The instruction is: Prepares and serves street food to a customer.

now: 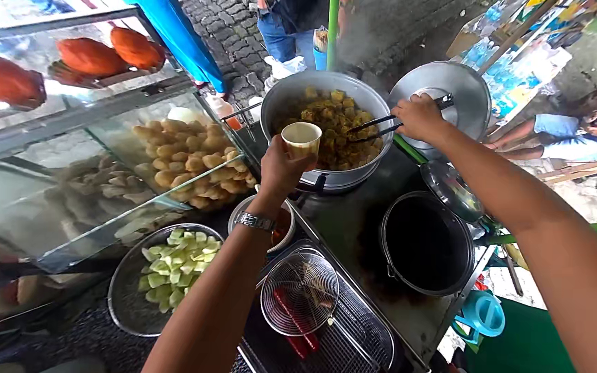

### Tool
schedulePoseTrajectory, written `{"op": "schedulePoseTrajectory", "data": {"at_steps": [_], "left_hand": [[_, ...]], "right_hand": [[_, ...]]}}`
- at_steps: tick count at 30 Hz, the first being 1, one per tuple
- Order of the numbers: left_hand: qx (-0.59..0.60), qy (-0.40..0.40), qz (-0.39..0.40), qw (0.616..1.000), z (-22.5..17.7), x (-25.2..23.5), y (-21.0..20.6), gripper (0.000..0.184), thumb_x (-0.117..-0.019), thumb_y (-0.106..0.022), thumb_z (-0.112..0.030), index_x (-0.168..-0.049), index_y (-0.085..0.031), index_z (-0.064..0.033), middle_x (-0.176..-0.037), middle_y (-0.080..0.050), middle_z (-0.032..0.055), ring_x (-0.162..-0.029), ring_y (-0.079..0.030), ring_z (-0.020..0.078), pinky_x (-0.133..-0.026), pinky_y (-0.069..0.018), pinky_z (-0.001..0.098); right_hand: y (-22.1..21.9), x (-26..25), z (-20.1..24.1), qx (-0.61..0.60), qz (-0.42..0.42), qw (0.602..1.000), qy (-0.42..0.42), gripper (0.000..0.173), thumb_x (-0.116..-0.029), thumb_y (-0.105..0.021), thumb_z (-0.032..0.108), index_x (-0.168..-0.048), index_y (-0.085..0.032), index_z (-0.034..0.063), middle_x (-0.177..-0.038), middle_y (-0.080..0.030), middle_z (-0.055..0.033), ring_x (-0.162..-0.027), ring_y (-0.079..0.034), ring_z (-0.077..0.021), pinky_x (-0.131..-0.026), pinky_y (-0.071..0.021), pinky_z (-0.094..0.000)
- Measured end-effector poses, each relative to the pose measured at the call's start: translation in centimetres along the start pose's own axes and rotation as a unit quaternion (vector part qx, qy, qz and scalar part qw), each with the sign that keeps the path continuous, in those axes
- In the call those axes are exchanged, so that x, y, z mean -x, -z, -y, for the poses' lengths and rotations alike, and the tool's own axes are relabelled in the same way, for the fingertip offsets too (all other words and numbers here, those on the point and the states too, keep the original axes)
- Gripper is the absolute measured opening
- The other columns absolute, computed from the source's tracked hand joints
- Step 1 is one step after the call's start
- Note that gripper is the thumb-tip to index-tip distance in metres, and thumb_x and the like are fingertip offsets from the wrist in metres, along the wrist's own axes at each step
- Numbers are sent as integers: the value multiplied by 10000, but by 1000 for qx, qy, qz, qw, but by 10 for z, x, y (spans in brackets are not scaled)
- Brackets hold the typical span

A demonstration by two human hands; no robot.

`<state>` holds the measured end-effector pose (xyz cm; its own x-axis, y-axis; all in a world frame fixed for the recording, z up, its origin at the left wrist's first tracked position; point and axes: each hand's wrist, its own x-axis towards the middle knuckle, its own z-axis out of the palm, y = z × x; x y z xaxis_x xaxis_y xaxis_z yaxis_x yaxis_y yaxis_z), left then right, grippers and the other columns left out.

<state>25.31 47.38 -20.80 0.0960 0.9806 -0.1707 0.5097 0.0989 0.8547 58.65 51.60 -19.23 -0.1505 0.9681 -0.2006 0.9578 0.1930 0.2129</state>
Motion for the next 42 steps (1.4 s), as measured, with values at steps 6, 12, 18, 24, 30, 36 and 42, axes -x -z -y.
{"op": "schedulePoseTrajectory", "data": {"at_steps": [6, 12, 18, 24, 30, 36, 42], "left_hand": [[-55, -3, 13, 998, -12, -6, -1, 661, -860, -831, -204, -1383, -504, 37, -1287, -609, 294, -1194, -610, 434, -1025, -452, 624], [-82, -17, 48, 995, -19, -20, -20, 626, -848, -836, -171, -1350, -541, 61, -1255, -627, 302, -1204, -601, 454, -1040, -437, 635], [-25, -17, 1, 1000, -19, -18, -20, 639, -843, -838, -159, -1371, -535, 34, -1248, -638, 288, -1171, -627, 427, -1019, -467, 606], [-45, -30, -6, 999, -12, -14, -3, 614, -855, -828, -136, -1369, -533, 24, -1217, -659, 268, -1125, -652, 409, -994, -477, 602], [-68, -36, -7, 997, -7, -15, -2, 633, -842, -833, -117, -1379, -534, 37, -1263, -637, 284, -1186, -622, 432, -1028, -455, 615], [-37, -20, -13, 999, -7, -14, -8, 639, -842, -840, -132, -1378, -536, 37, -1259, -642, 283, -1197, -620, 430, -1044, -449, 607], [25, -18, -48, 998, 0, -2, -1, 668, -833, -848, -129, -1394, -519, 23, -1226, -665, 263, -1128, -667, 383, -1003, -498, 565]], "right_hand": [[23, 23, -38, -157, -42, 987, -8, 429, -951, -750, 279, -1310, -681, 56, -1297, -655, -247, -1241, -596, -464, -1028, -427, -689], [71, 59, -40, -283, -102, 950, 86, 490, -907, -791, 290, -1317, -681, 46, -1253, -687, -206, -1184, -644, -352, -1047, -465, -552], [53, 21, -33, -145, -92, 985, 5, 511, -913, -792, 291, -1347, -661, 56, -1310, -643, -260, -1249, -582, -478, -1036, -413, -699], [-3, -23, -8, -36, -14, 999, -6, 472, -916, -772, 193, -1357, -657, 70, -1324, -635, -229, -1216, -569, -476, -1027, -401, -645], [23, 9, -36, -200, -65, 978, 6, 482, -926, -783, 285, -1340, -671, 66, -1305, -651, -243, -1234, -600, -455, -1027, -431, -686], [73, 48, -25, -273, -114, 946, 130, 561, -886, -808, 296, -1355, -653, 30, -1207, -678, -227, -1078, -659, -358, -949, -508, -539], [26, 7, -22, -190, -33, 981, -3, 552, -907, -802, 314, -1361, -648, 41, -1337, -627, -260, -1273, -576, -458, -1055, -415, -690]]}}
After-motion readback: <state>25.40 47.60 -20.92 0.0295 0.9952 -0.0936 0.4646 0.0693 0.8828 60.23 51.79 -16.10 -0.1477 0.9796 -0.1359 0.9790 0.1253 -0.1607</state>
